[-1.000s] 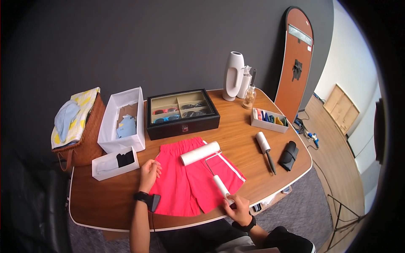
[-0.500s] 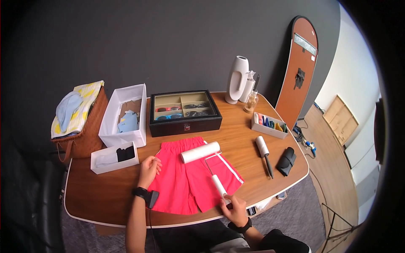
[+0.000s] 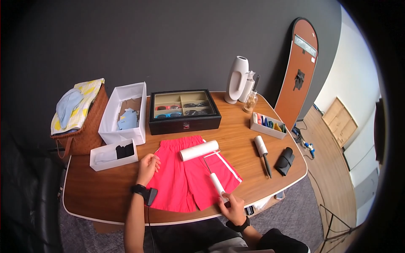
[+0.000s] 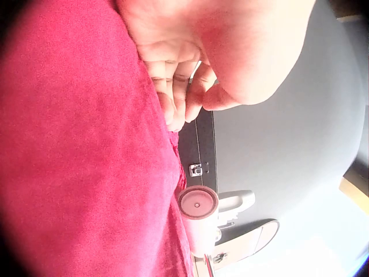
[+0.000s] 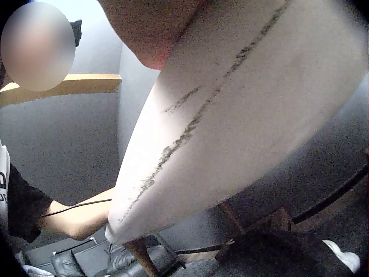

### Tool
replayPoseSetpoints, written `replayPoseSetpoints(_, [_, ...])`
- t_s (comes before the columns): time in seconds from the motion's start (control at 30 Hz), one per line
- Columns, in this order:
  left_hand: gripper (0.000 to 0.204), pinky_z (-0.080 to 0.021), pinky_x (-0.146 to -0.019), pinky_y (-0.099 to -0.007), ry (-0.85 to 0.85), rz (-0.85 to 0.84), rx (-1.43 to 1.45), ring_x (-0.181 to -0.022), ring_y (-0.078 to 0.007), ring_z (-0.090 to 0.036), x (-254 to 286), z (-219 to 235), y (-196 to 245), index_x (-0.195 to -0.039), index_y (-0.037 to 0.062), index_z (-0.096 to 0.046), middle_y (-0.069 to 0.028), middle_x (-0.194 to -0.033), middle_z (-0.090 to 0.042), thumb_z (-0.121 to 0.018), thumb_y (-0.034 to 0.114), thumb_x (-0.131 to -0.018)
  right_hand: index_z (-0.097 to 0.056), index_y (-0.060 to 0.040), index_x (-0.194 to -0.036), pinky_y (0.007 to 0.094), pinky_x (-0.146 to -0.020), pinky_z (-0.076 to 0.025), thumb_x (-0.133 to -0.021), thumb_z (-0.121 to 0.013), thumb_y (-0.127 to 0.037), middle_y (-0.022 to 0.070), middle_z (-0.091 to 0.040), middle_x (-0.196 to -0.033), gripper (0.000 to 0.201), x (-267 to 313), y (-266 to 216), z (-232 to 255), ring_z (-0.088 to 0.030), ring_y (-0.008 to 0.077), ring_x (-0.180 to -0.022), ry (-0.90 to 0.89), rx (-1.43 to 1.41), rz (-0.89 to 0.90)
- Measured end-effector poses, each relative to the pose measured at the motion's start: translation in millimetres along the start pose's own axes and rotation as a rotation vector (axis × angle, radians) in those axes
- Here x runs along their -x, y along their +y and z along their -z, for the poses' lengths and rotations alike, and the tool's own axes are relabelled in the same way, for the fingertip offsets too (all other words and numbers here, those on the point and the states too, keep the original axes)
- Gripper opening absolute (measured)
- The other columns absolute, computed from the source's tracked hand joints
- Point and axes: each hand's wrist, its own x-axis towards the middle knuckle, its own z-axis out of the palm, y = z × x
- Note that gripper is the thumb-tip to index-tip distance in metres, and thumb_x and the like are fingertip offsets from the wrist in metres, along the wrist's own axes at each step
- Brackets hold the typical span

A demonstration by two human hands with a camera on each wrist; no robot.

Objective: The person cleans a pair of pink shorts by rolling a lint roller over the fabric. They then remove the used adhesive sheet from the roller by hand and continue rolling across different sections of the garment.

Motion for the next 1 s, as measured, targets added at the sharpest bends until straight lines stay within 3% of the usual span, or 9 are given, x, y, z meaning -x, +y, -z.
replayPoseSetpoints(0.27, [0.021,-0.046,-0.052,-0.0223,0.006,-0.01,0.009,-0.062,-0.0091,-0.059,0.8,-0.3,-0.3,-0.093,0.0001,-0.06,-0.0061,-0.078,-0.064,-0.051,0.016,-0.104,-0.066,-0.0015,-0.095,0.0301,-0.044,-0.043,-0.084,-0.076,-0.009,0.011,-0.059,-0.06,0.016,-1.2,-0.1,0.6,-0.059,0.0173,-0.044,0.005,0.007,0.041])
replayPoseSetpoints(0.57, [0.021,-0.046,-0.053,-0.0225,0.009,-0.006,-0.002,-0.063,-0.0088,-0.059,3.0,-1.5,2.3,-0.093,-0.0003,-0.06,-0.006,-0.079,-0.064,-0.05,0.015,-0.104,-0.067,-0.0041,-0.093,0.0311,-0.045,-0.044,-0.084,-0.076,-0.013,0.0071,-0.059,-0.062,0.015,0.1,-1.3,0.3,-0.06,0.0183,-0.046,-0.011,0.039,-0.002])
replayPoseSetpoints(1.0, [0.02,-0.046,-0.049,-0.0231,0.011,-0.041,0.005,-0.06,-0.0092,-0.059,2.3,-1.8,-0.4,-0.092,-0.0015,-0.06,-0.0066,-0.078,-0.065,-0.049,0.011,-0.103,-0.067,-0.0044,-0.094,0.0316,-0.045,-0.044,-0.085,-0.076,-0.015,0.0088,-0.061,-0.062,0.016,1.6,-0.6,-2.8,-0.06,0.0191,-0.045,-0.005,0.055,-0.006])
